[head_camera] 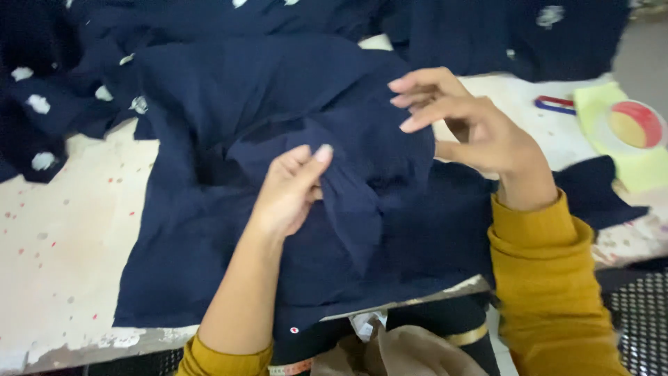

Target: Inspecting the seams and quality of an embroidered blue garment.

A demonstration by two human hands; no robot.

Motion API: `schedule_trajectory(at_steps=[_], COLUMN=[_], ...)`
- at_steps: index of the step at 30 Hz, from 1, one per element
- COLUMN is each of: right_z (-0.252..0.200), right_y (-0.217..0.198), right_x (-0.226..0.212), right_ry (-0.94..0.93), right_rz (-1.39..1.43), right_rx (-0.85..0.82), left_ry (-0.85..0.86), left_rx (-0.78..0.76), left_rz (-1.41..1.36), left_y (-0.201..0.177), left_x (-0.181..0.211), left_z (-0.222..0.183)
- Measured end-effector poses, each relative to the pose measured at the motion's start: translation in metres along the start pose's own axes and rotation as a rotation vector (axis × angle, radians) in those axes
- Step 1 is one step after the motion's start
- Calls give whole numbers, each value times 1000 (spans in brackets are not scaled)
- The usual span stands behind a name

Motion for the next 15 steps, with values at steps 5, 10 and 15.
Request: schedule_trajectory(at_steps=[5, 10, 15], right_z=[-12, -4, -7], right_y=[14, 33, 39], right_x=[18, 4, -2], right_ry=[56, 41, 14], right_rz=[-133, -323, -546], right_rx=[27, 225, 310], left_ry=[-37, -28, -31], left_rx=[-129, -168, -225], left_rz=[209, 277, 223], left_y=[28, 28, 32], left_x=[16, 10, 8], left_z=[-24, -28, -28])
Point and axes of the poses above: each hand's wrist, its own z-axis towards the middle knuckle, its own y-axis out of the palm, x = y × z, the point moved 7 cm from there along z, towards the middle knuckle, and after that the axes turned 12 degrees about x, right-handed, at the moved point
